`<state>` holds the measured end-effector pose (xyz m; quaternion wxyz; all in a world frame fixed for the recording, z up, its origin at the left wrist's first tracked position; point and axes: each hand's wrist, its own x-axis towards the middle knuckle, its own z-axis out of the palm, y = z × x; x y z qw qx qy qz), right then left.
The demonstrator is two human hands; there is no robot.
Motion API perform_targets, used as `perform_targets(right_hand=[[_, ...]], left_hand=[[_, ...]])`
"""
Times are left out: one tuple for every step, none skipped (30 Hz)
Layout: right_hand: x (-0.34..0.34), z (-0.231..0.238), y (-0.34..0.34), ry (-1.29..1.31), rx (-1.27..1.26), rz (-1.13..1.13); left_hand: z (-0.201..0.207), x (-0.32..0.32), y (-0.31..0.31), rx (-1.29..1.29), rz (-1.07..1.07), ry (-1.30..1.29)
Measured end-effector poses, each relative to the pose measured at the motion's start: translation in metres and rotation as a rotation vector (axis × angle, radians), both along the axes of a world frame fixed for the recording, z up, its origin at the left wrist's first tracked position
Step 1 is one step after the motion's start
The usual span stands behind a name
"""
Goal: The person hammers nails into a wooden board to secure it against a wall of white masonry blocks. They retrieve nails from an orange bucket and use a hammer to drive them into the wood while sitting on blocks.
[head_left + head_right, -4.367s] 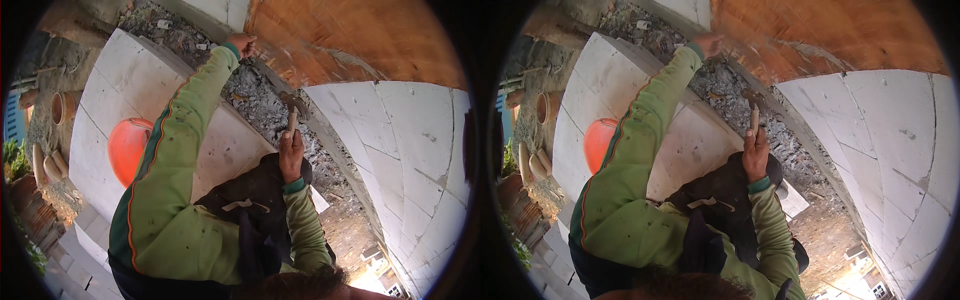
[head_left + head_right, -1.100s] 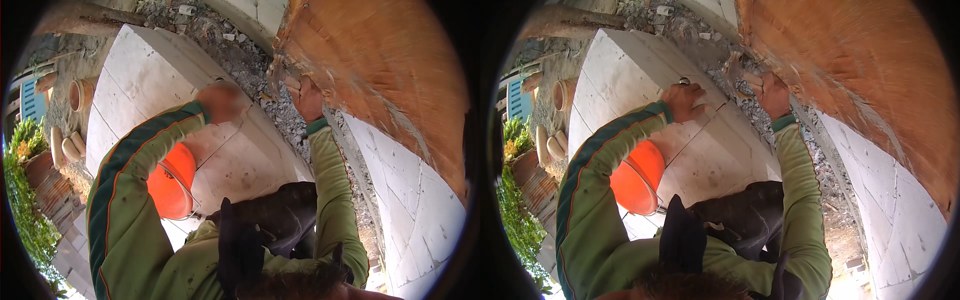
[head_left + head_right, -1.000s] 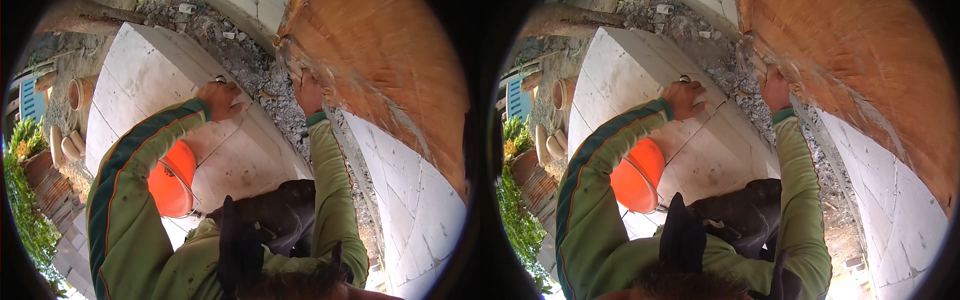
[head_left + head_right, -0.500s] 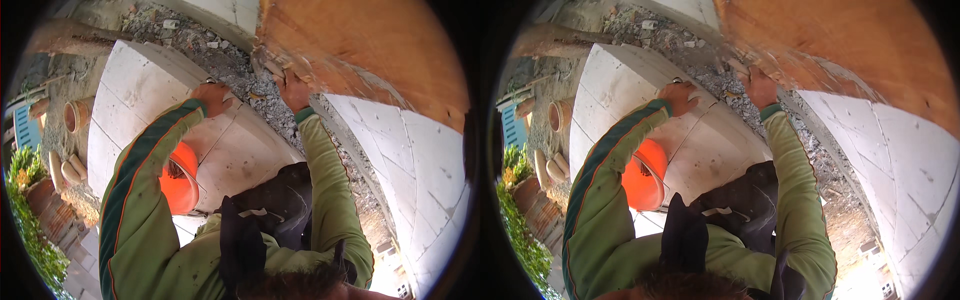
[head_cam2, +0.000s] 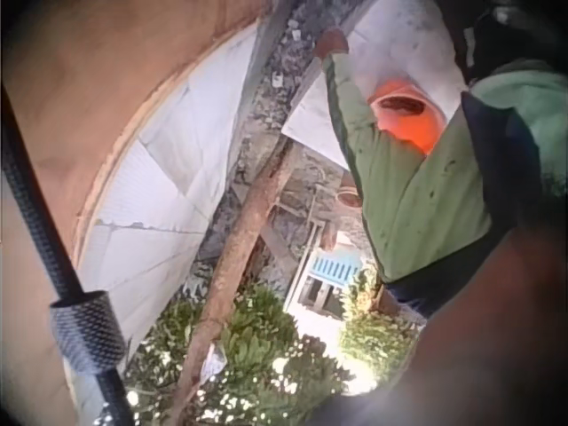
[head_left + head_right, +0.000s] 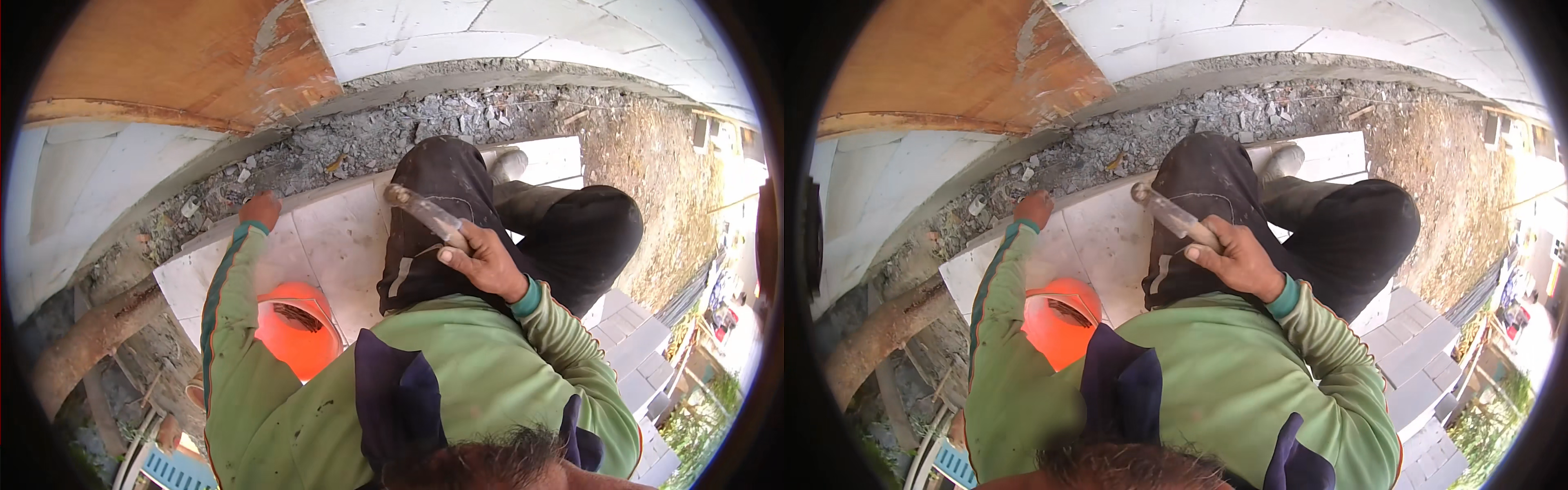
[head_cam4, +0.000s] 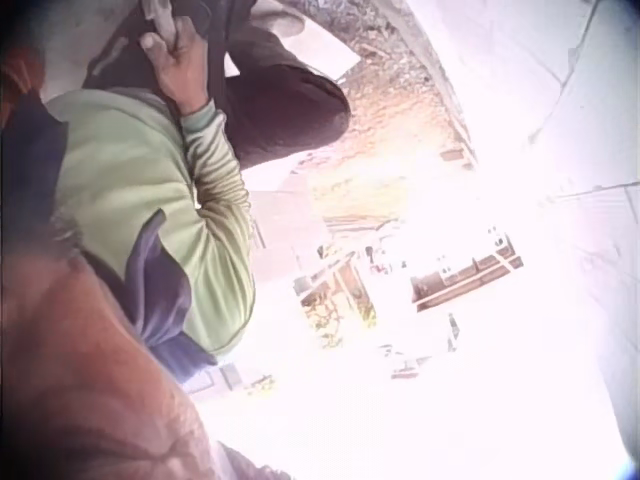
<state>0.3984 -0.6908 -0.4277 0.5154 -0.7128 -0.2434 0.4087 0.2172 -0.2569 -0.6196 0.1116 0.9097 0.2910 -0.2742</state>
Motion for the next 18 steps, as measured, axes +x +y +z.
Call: perform_targets(right_hand=[[-0.004, 0.004, -0.019, 0.011, 0.044, -0.121], [-0.007, 0.005, -0.031, 0.028, 0.107, -0.217], [-0.006, 0.016, -0.046, 0.021, 0.094, -0.296], [-0.009, 0.028, -0.058, 0.045, 0.110, -0.393], [-0.009, 0.038, -0.067, 0.069, 0.132, -0.484], [-0.013, 0.045, -0.081, 0.137, 0.243, -0.575], [-0.018, 0.052, -0.092, 0.139, 0.331, -0.670], [-0.022, 0.063, -0.099, 0.117, 0.410, -0.759], [-0.023, 0.076, -0.105, 0.094, 0.490, -0.836], [-0.023, 0.086, -0.111, 0.064, 0.556, -0.873], [-0.022, 0.094, -0.117, 0.035, 0.621, -0.909], [-0.018, 0.101, -0.118, 0.007, 0.687, -0.949], [-0.013, 0.104, -0.119, 0.008, 0.688, -0.951], [-0.006, 0.106, -0.119, -0.047, 0.734, -0.983], [0.001, 0.105, -0.123, -0.097, 0.777, -1.031], [0.011, 0.097, -0.130, -0.132, 0.786, -1.027], [0.016, 0.088, -0.130, -0.130, 0.794, -1.033], [0.021, 0.079, -0.133, -0.150, 0.715, -1.099]], left_hand=[[0.003, 0.016, -0.004, 0.011, -0.088, 0.087], [0.012, 0.022, -0.006, 0.012, -0.132, 0.077], [0.032, 0.030, -0.017, -0.164, -0.022, -0.049], [0.050, 0.031, -0.027, -0.339, 0.103, -0.170], [0.058, 0.029, -0.036, -0.406, 0.097, -0.274], [0.067, 0.021, -0.043, -0.469, 0.095, -0.374], [0.090, 0.017, -0.060, -0.481, 0.052, -0.363], [0.118, 0.011, -0.082, -0.485, 0.015, -0.352], [0.136, -0.001, -0.096, -0.462, -0.055, -0.310], [0.149, -0.012, -0.108, -0.443, -0.127, -0.264], [0.159, -0.024, -0.120, -0.334, -0.208, -0.209], [0.165, -0.036, -0.131, -0.228, -0.280, -0.156], [0.167, -0.046, -0.139, -0.227, -0.282, -0.154], [0.166, -0.055, -0.147, -0.217, -0.158, -0.139], [0.168, -0.062, -0.154, -0.205, -0.045, -0.111], [0.168, -0.072, -0.158, -0.198, -0.051, -0.111], [0.166, -0.084, -0.162, -0.205, -0.078, -0.226], [0.169, -0.086, -0.169, -0.210, -0.103, -0.294]])
